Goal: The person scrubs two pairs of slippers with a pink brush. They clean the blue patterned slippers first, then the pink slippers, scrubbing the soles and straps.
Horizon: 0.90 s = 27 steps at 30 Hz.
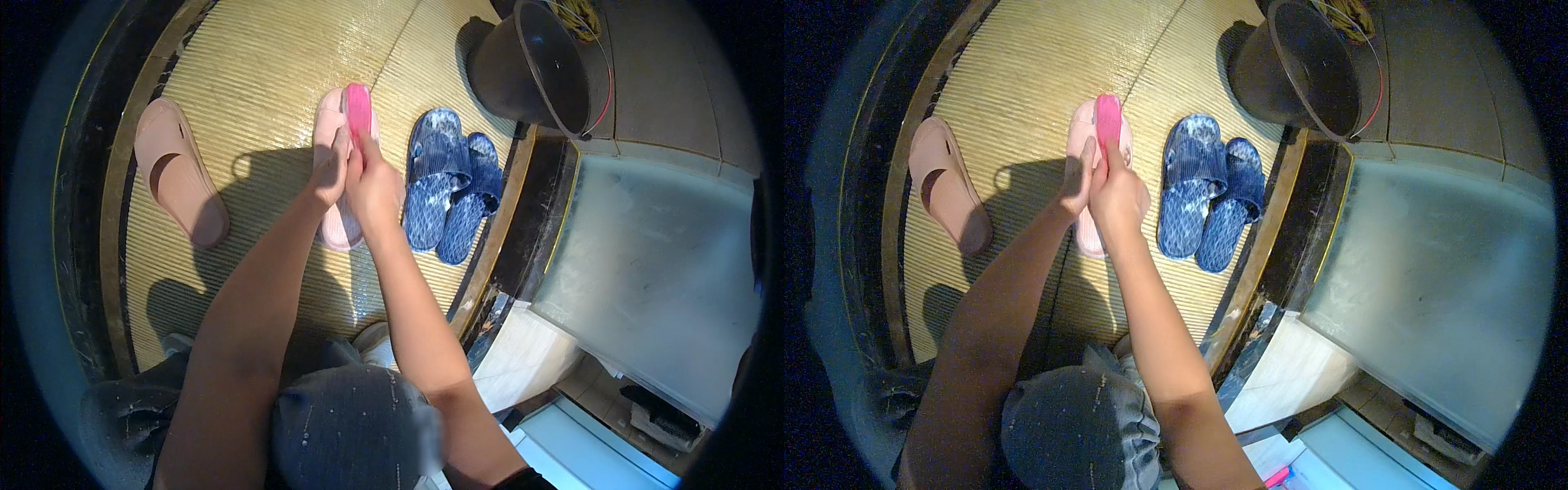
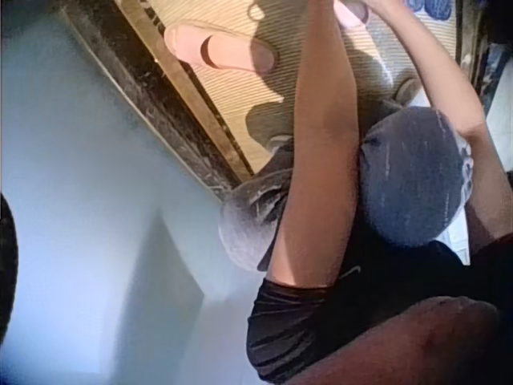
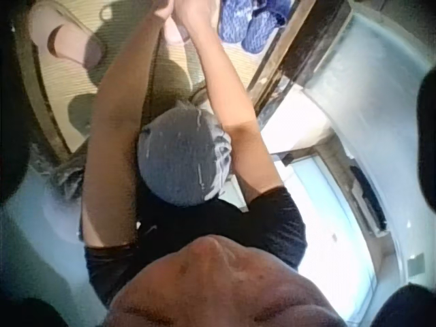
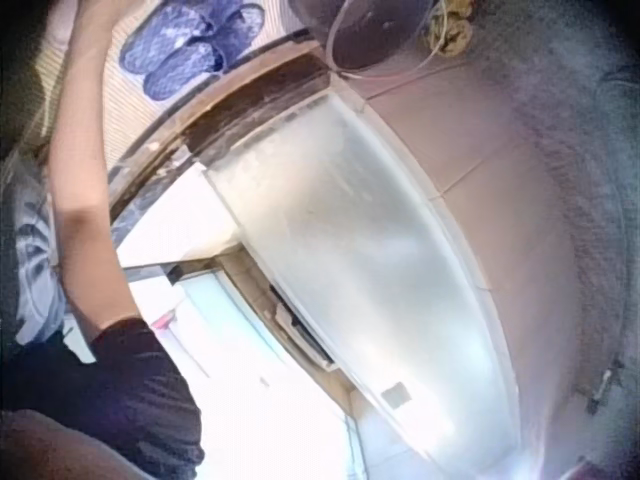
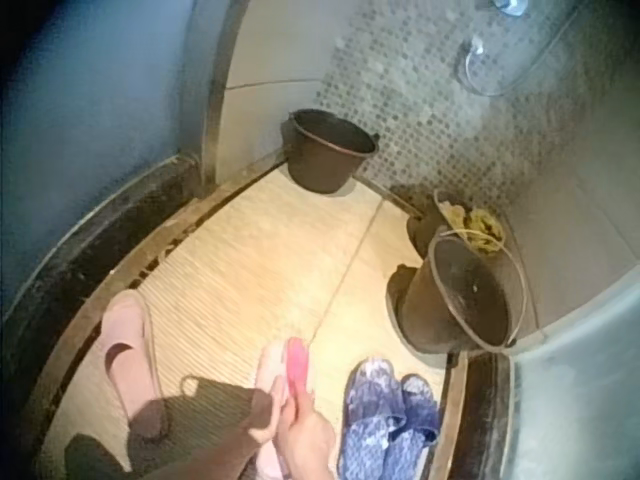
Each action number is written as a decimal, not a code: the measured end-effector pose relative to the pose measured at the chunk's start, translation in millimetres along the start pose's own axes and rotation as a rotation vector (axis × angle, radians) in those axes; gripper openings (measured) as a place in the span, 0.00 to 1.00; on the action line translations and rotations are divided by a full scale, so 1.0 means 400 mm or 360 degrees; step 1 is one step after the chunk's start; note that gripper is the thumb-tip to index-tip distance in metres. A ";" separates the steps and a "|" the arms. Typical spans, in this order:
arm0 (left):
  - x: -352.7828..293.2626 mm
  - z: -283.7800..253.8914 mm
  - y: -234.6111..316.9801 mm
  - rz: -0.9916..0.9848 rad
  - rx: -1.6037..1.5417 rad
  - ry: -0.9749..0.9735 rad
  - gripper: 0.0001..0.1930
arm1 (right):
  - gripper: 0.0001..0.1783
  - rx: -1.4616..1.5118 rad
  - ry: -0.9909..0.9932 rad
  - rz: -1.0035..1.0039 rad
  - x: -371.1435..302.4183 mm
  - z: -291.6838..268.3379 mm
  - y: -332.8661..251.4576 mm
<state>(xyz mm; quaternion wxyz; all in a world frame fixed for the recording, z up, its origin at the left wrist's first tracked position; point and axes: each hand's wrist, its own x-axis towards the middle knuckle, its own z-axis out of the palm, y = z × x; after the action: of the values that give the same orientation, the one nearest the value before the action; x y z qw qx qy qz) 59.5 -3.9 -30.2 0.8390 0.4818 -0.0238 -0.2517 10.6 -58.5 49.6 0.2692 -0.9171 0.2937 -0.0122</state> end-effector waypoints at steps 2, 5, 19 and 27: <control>-0.023 0.003 0.026 -0.0080 0.0190 -0.0018 0.25 | 0.20 0.0053 0.0007 -0.0014 -0.063 -0.002 0.022; -0.060 0.012 0.027 -0.0628 0.0557 -0.0010 0.26 | 0.20 0.0261 0.0210 -0.0095 -0.161 0.003 0.095; -0.051 -0.006 -0.024 -0.0113 -0.0403 -0.0387 0.39 | 0.19 0.0252 0.0015 -0.0052 -0.085 -0.016 0.050; -0.065 -0.017 -0.044 -0.0285 -0.0402 -0.0286 0.34 | 0.19 0.0263 -0.0076 -0.0043 -0.156 -0.043 0.041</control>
<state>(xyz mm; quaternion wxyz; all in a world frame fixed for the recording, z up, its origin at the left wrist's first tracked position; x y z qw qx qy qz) 32.0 5.9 -43.0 0.8616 0.3482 -0.0240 -0.3685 -52.9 -44.2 64.5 0.3507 -0.8957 0.2728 -0.0180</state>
